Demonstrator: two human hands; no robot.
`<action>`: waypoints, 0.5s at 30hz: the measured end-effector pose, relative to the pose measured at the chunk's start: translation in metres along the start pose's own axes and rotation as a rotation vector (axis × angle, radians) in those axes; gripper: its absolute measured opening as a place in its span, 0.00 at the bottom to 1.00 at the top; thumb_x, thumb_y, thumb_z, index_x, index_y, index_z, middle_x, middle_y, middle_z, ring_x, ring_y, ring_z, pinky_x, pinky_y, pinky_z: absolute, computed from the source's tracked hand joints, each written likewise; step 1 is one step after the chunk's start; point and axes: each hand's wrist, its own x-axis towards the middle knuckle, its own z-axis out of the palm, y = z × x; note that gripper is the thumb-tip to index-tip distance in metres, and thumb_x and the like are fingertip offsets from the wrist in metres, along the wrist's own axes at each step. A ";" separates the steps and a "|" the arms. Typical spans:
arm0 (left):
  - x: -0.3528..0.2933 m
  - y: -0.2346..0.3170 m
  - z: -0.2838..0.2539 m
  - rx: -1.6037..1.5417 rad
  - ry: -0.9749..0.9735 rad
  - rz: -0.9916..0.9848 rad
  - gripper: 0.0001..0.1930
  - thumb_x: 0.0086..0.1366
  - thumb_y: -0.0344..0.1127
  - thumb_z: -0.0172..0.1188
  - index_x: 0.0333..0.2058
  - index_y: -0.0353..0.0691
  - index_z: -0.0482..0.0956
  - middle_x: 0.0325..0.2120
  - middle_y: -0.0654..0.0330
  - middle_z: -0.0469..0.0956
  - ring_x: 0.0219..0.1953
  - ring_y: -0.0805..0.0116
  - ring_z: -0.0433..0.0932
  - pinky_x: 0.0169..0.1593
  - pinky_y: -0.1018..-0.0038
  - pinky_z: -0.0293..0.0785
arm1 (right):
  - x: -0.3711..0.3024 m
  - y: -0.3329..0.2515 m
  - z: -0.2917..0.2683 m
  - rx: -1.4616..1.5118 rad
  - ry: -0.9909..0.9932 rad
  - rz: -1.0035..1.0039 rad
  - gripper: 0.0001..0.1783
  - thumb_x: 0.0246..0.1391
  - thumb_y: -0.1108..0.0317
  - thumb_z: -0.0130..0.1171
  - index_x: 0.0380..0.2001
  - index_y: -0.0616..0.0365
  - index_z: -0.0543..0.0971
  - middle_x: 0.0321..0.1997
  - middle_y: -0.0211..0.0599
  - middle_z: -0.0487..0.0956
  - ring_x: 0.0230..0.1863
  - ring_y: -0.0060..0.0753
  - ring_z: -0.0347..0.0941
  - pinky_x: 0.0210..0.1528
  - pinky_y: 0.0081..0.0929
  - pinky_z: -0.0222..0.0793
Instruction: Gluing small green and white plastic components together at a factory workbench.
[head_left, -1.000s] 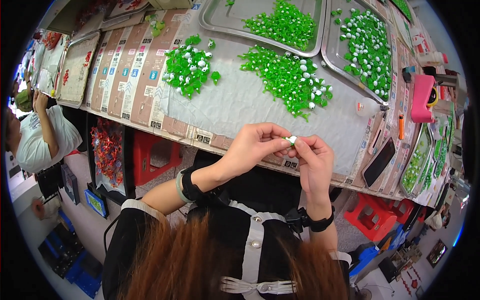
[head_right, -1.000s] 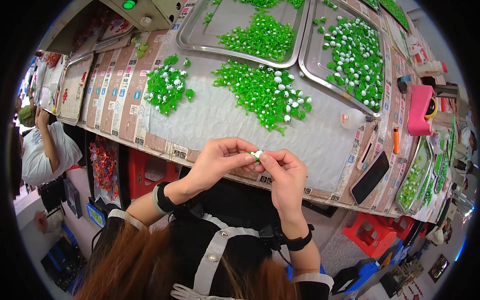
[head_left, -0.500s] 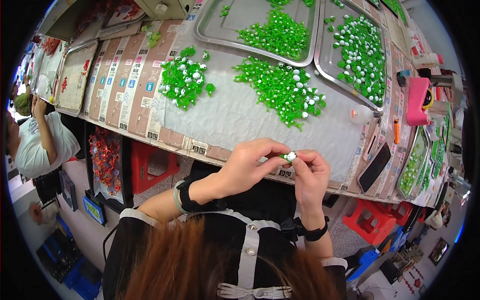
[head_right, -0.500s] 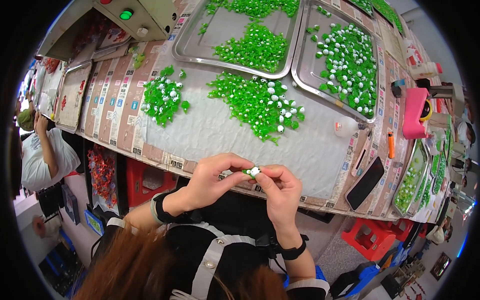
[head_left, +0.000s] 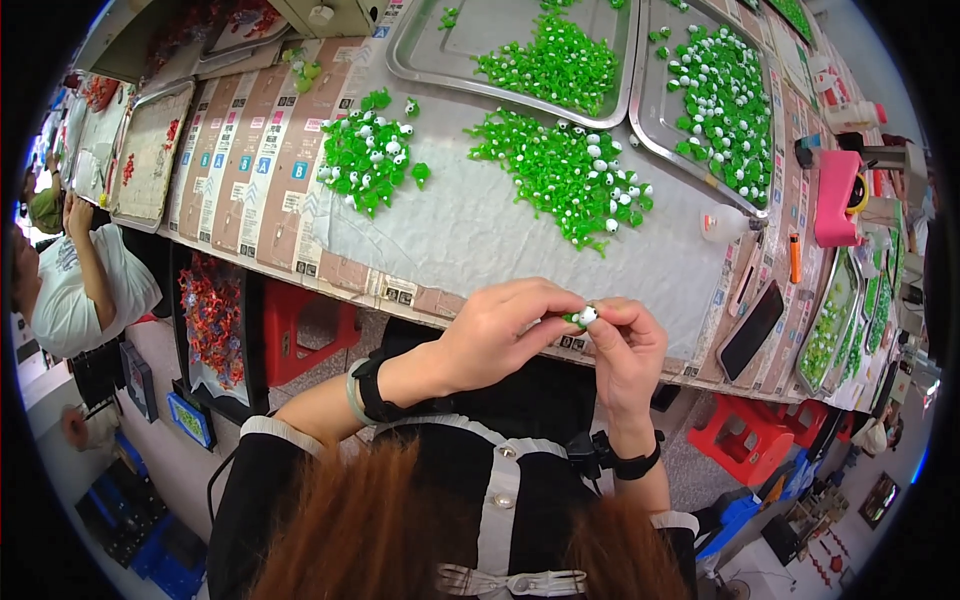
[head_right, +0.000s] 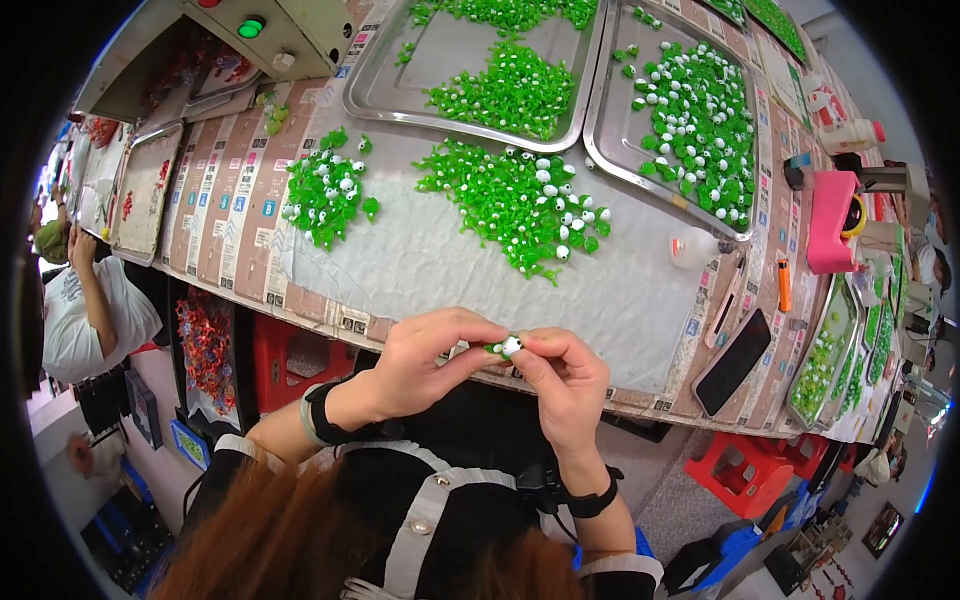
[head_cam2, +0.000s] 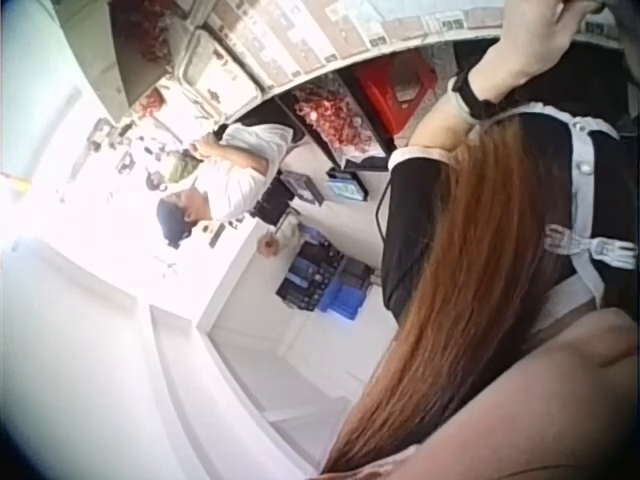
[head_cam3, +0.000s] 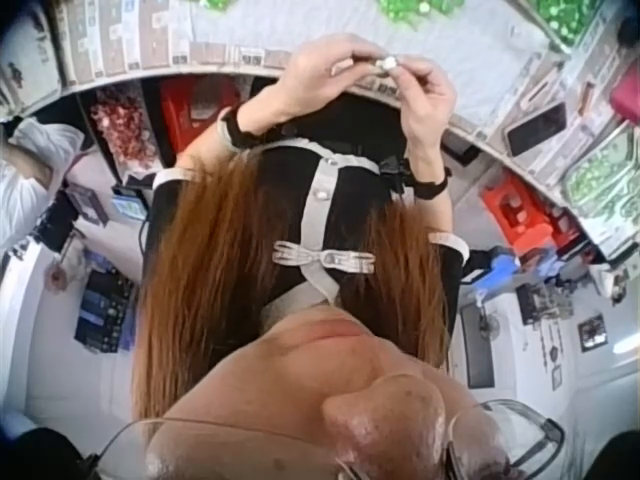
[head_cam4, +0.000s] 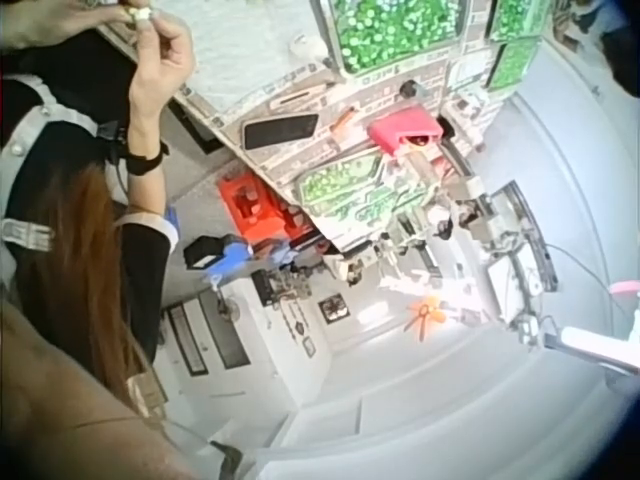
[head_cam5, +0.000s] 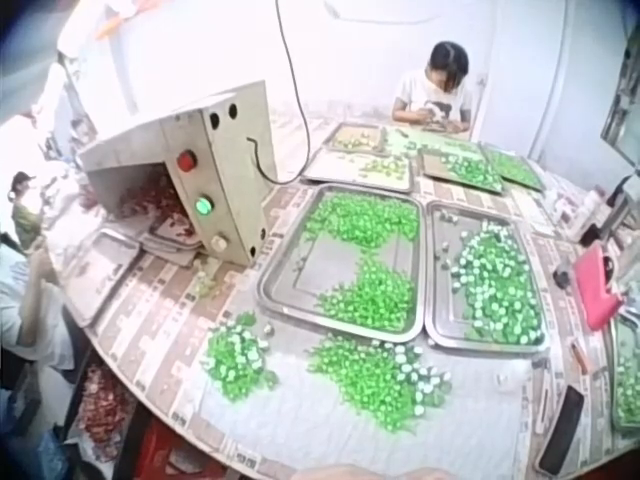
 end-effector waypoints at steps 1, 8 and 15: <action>0.002 -0.001 0.000 0.014 -0.010 -0.002 0.11 0.45 0.20 0.54 0.31 0.33 0.71 0.26 0.55 0.73 0.28 0.65 0.73 0.30 0.77 0.68 | 0.003 0.000 0.000 0.000 0.008 0.008 0.04 0.42 0.82 0.50 0.26 0.66 0.71 0.28 0.36 0.72 0.29 0.22 0.67 0.33 0.16 0.63; 0.014 0.005 0.008 -0.002 -0.016 -0.025 0.09 0.46 0.22 0.54 0.30 0.34 0.70 0.24 0.55 0.72 0.26 0.61 0.72 0.29 0.75 0.68 | 0.001 -0.013 -0.007 -0.093 0.058 0.048 0.03 0.44 0.79 0.49 0.26 0.63 0.71 0.28 0.34 0.72 0.30 0.20 0.68 0.34 0.16 0.64; -0.007 -0.002 0.007 0.048 0.031 -0.210 0.06 0.45 0.21 0.55 0.26 0.33 0.72 0.21 0.56 0.72 0.23 0.68 0.72 0.29 0.79 0.67 | 0.001 0.002 -0.003 0.020 -0.078 0.176 0.06 0.46 0.74 0.50 0.29 0.64 0.71 0.28 0.31 0.73 0.29 0.15 0.67 0.32 0.11 0.62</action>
